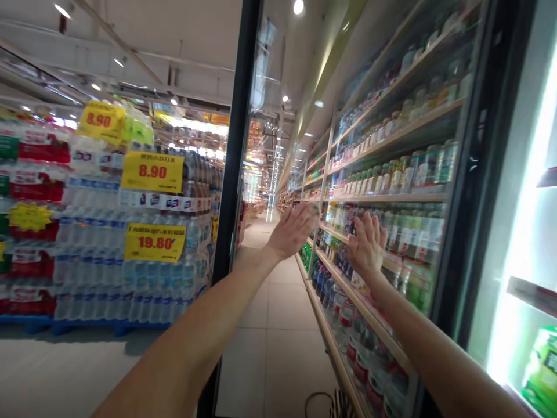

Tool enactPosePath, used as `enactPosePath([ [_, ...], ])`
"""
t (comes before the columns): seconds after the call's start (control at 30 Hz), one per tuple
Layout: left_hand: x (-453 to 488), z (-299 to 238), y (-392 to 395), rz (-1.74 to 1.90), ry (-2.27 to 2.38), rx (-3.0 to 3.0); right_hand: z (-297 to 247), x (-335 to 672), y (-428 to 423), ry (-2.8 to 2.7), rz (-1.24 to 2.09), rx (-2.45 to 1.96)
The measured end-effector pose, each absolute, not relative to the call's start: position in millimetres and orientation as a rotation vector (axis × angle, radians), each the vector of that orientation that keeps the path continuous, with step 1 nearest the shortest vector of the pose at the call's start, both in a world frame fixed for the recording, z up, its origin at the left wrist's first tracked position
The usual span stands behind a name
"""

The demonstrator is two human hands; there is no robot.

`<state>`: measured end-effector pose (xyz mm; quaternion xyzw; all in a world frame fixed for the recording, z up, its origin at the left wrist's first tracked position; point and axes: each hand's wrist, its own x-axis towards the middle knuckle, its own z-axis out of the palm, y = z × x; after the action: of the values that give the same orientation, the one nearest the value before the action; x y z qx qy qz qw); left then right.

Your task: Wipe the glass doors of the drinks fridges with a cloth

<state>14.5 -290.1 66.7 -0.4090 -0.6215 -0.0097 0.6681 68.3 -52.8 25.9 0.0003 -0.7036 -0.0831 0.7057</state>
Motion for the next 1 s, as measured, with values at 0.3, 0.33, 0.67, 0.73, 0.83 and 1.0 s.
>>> enactPosePath([
  [0.3, -5, 62, -338, -0.408, -1.470, -0.554, 25, 68, -52, -1.581, -0.176, -0.003],
  [0.33, -4, 57, -338, -0.371, -1.469, -0.605, 25, 68, -52, -1.584, -0.180, -0.006],
  [0.67, -1, 55, -328, -0.385, -1.518, -0.577, 25, 67, -51, -1.541, -0.203, -0.002],
  [0.73, 0, 56, -324, -0.418, -1.520, -0.543, 26, 68, -52, -1.547, -0.196, 0.000],
  [0.83, 3, 48, -318, -0.155, -1.478, -0.825, 26, 68, -52, -1.544, -0.200, 0.006],
  [1.0, 3, 61, -325, -0.276, -1.462, -0.671, 26, 68, -51, -1.531, -0.214, 0.011],
])
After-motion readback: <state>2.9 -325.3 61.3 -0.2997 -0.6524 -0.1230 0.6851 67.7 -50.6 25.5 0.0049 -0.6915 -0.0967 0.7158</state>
